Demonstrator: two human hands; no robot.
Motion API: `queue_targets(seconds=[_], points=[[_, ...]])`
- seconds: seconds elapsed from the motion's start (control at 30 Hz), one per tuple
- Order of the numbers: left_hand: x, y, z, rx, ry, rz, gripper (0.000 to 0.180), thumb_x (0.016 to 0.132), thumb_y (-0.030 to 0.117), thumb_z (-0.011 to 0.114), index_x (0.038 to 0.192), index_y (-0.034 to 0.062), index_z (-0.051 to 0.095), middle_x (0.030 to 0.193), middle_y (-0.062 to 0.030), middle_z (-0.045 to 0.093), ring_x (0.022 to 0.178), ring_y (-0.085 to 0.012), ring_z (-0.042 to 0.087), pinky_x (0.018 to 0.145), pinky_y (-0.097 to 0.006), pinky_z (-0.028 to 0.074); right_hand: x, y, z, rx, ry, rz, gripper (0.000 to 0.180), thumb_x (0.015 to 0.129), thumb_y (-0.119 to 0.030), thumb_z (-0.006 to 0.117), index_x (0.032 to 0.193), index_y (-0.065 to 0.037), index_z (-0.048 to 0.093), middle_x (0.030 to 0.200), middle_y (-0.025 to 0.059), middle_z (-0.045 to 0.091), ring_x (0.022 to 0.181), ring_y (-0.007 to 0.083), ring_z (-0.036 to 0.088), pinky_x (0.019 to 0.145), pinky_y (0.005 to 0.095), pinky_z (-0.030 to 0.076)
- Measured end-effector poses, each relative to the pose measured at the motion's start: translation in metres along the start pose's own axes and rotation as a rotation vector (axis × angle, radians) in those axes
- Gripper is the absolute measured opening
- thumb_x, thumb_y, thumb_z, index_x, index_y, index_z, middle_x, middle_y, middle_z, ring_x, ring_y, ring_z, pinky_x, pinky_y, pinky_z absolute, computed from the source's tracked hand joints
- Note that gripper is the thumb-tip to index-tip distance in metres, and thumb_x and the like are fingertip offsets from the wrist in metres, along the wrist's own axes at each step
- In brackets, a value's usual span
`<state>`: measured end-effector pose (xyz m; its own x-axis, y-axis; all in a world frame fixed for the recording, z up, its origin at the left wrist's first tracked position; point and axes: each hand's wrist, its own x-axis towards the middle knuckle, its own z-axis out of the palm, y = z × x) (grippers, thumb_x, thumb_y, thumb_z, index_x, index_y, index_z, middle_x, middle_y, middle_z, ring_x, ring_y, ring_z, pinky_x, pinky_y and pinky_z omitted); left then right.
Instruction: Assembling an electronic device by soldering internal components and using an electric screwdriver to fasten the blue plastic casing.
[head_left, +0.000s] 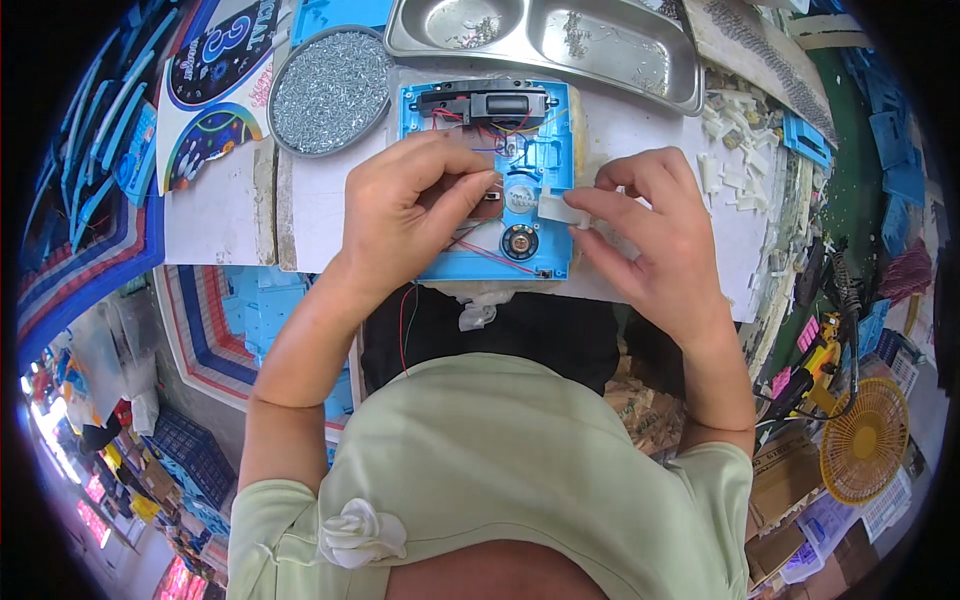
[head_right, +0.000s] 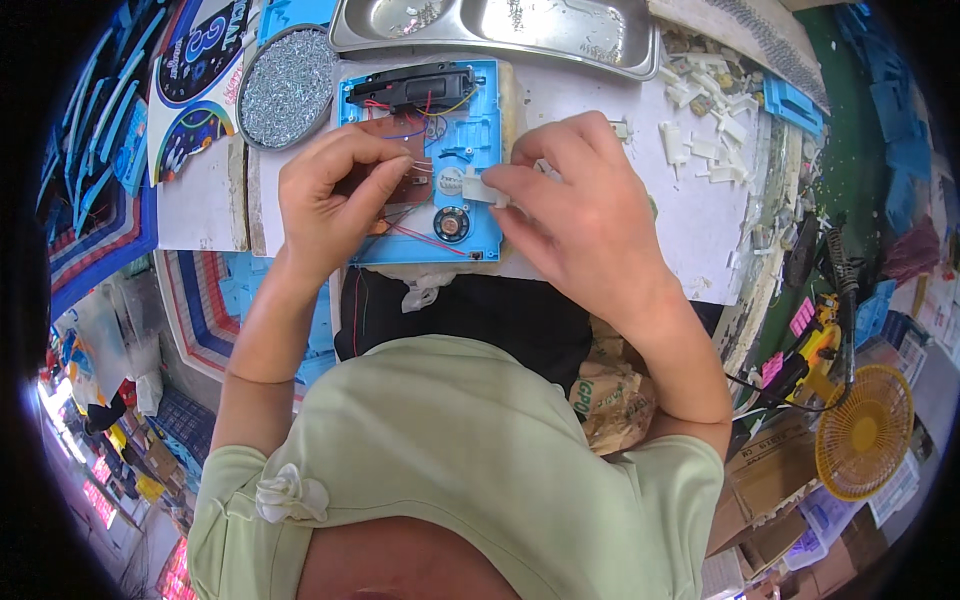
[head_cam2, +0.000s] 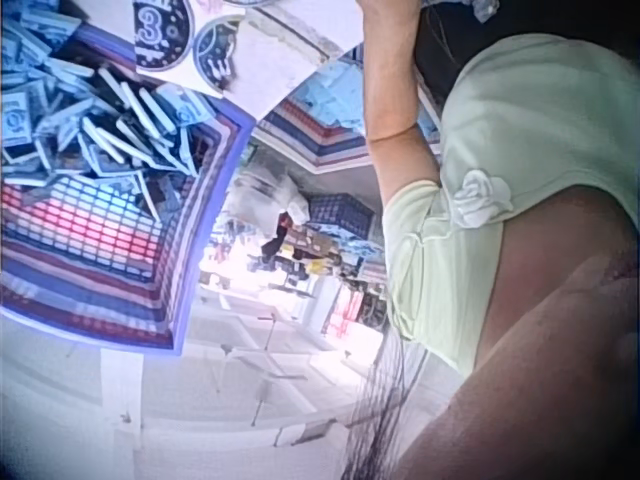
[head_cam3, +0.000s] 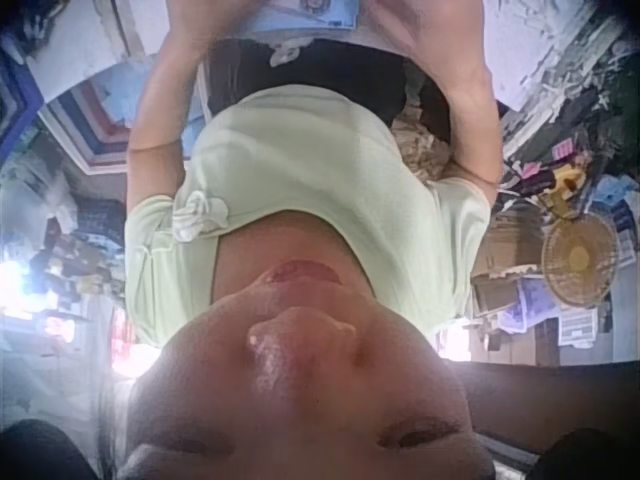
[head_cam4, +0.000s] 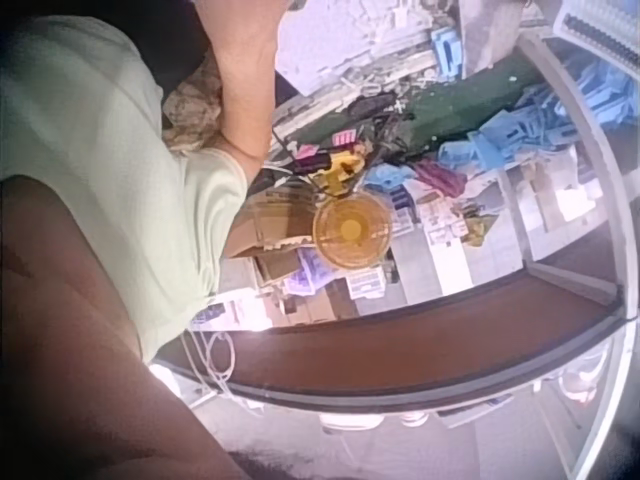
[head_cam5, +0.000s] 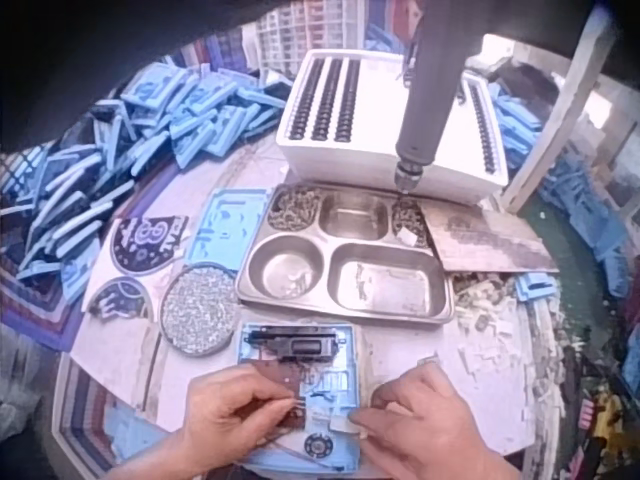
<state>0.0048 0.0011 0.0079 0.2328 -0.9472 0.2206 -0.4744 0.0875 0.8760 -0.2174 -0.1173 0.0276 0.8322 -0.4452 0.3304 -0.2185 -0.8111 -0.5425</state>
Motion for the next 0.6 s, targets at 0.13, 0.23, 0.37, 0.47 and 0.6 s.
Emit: queue_targets(seconds=[0.13, 0.23, 0.37, 0.47, 0.6], points=[[-0.001, -0.007, 0.005, -0.007, 0.048, 0.044, 0.006, 0.086, 0.000, 0.077, 0.090, -0.0003, 0.072, 0.075, -0.0064, 0.070, 0.066, -0.0133, 0.067, 0.058, -0.026, 0.050, 0.017, -0.005, 0.000, -0.044, -0.101, -0.084, 0.028, 0.067, -0.003, 0.080, 0.094, -0.005, 0.071, 0.093, 0.0061, 0.061, 0.092, 0.0292, 0.057, 0.075, 0.0405, 0.052], [-0.001, -0.012, 0.007, -0.042, 0.060, 0.084, 0.005, 0.086, 0.000, 0.076, 0.089, 0.0004, 0.072, 0.073, -0.0049, 0.069, 0.065, -0.0120, 0.067, 0.057, -0.025, 0.049, 0.028, 0.001, -0.001, 0.014, -0.157, -0.140, 0.027, 0.066, -0.003, 0.080, 0.091, -0.005, 0.070, 0.092, 0.0060, 0.061, 0.091, 0.0294, 0.057, 0.074, 0.0406, 0.052], [-0.002, -0.012, 0.008, -0.069, 0.051, 0.050, 0.005, 0.086, 0.000, 0.076, 0.088, 0.0011, 0.072, 0.073, -0.0046, 0.069, 0.064, -0.0110, 0.066, 0.056, -0.024, 0.048, 0.031, 0.015, -0.003, 0.072, -0.204, -0.188, 0.027, 0.067, -0.003, 0.080, 0.091, -0.005, 0.070, 0.092, 0.0066, 0.060, 0.089, 0.0294, 0.056, 0.073, 0.0409, 0.052], [-0.003, -0.015, 0.009, -0.097, 0.060, 0.039, 0.005, 0.086, 0.000, 0.076, 0.087, 0.0015, 0.072, 0.073, -0.0046, 0.069, 0.063, -0.0104, 0.065, 0.055, -0.024, 0.047, 0.027, 0.014, 0.006, 0.103, -0.155, -0.182, 0.027, 0.067, -0.003, 0.080, 0.092, -0.006, 0.070, 0.093, 0.0070, 0.061, 0.089, 0.0293, 0.057, 0.073, 0.0406, 0.051], [-0.004, -0.015, 0.009, -0.107, 0.060, 0.050, 0.006, 0.086, 0.000, 0.077, 0.087, 0.0020, 0.072, 0.074, -0.0041, 0.068, 0.061, -0.0099, 0.062, 0.053, -0.024, 0.046, 0.016, 0.030, 0.017, 0.197, -0.094, -0.159, 0.031, 0.069, -0.004, 0.082, 0.098, -0.007, 0.071, 0.096, 0.0069, 0.063, 0.088, 0.0291, 0.058, 0.073, 0.0394, 0.050]])
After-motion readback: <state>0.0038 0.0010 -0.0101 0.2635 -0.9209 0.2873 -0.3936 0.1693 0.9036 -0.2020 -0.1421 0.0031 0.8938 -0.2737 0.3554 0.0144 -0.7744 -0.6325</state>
